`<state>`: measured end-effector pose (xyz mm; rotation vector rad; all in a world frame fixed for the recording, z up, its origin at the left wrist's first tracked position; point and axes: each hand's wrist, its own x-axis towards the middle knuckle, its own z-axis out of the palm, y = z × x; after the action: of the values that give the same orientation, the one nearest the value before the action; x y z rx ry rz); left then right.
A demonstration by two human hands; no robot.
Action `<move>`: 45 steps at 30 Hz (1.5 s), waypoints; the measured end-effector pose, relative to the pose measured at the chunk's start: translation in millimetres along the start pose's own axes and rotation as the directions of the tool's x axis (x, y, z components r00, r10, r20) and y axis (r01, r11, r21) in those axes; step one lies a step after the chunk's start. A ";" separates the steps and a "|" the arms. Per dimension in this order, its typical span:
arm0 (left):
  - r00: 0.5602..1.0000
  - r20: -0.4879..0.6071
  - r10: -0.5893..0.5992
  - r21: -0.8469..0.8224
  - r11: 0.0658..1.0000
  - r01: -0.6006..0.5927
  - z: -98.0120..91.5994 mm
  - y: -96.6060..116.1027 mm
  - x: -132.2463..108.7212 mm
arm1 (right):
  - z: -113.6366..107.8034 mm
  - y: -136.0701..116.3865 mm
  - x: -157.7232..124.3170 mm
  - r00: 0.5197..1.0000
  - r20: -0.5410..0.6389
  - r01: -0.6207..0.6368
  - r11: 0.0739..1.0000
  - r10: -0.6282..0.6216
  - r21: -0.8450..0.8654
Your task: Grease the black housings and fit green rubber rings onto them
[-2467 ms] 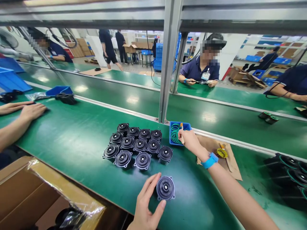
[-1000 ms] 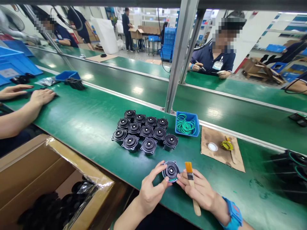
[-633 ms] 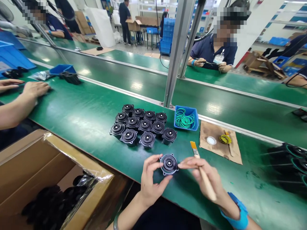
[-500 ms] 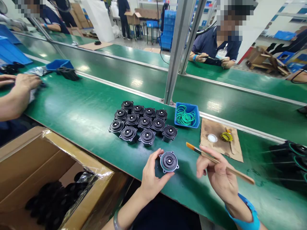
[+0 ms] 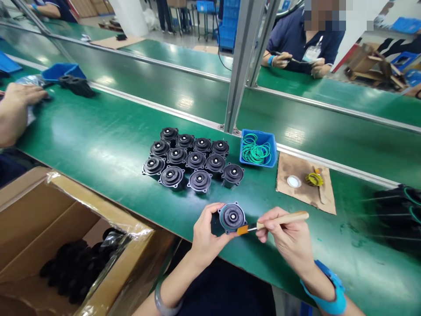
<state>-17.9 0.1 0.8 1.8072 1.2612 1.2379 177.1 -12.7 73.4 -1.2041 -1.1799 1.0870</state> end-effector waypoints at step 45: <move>0.932 -0.063 0.357 0.059 0.934 -0.353 0.0 5.7 -5.6 | -14.4 -22.9 0.6 0.908 0.061 0.387 0.774 -0.415 -0.500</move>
<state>-16.5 -7.2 3.8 2.1083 1.0353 1.4893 191.3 -15.1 96.3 -1.2725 -1.6527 0.4221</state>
